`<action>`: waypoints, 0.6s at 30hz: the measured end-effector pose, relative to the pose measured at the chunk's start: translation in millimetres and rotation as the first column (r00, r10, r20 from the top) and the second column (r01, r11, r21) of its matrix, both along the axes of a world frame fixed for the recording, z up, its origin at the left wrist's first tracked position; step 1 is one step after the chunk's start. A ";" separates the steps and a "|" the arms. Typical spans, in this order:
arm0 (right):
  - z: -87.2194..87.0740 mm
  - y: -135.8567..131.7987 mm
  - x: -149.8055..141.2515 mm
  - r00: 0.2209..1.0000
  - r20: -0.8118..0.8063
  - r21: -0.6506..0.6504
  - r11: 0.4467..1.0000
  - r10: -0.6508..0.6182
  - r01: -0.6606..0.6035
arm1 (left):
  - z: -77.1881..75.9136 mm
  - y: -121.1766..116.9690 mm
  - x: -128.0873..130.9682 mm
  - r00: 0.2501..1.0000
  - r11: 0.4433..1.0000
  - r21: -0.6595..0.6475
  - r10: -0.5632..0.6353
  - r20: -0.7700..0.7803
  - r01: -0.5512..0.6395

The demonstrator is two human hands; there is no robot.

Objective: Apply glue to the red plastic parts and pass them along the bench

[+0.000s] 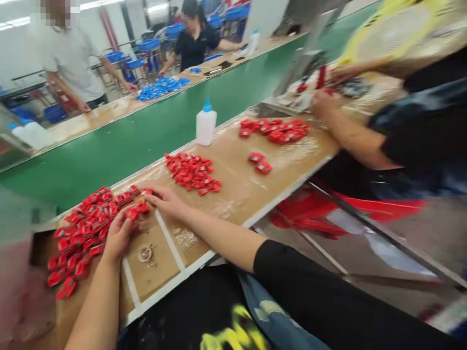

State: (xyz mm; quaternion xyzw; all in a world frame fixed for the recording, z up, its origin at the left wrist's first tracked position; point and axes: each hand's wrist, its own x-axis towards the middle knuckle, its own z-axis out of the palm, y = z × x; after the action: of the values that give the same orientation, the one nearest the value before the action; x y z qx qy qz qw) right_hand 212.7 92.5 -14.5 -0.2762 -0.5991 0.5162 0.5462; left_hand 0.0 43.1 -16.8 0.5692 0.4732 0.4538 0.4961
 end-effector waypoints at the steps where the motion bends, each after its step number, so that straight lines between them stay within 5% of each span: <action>1: -5.7 0.7 -2.8 0.998 -0.043 -0.022 0.999 0.035 -0.036 | -0.3 -4.4 -9.5 0.999 0.999 -0.043 -0.024 0.041 0.026; 4: -10.7 -6.6 -12.6 0.991 -0.131 -0.072 0.996 0.033 -0.043 | 3.0 -4.9 -10.9 0.994 0.997 -0.056 -0.056 0.093 0.061; 9: -0.3 -20.3 -18.4 0.996 0.005 0.133 0.987 -0.093 0.092 | 2.7 -1.2 -2.7 0.992 1.000 0.010 -0.031 0.121 0.030; 18: -4.9 -21.5 -28.6 1.000 -0.005 0.128 0.991 0.026 -0.025 | -4.7 1.3 -5.1 0.991 0.999 0.015 0.039 0.128 -0.041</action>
State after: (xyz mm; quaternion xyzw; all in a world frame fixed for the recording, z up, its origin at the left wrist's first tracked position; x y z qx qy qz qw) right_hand 184.1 71.0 -19.4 -0.2315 -0.6325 0.4845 0.5581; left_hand -5.1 44.4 -21.5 0.5338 0.4477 0.5032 0.5112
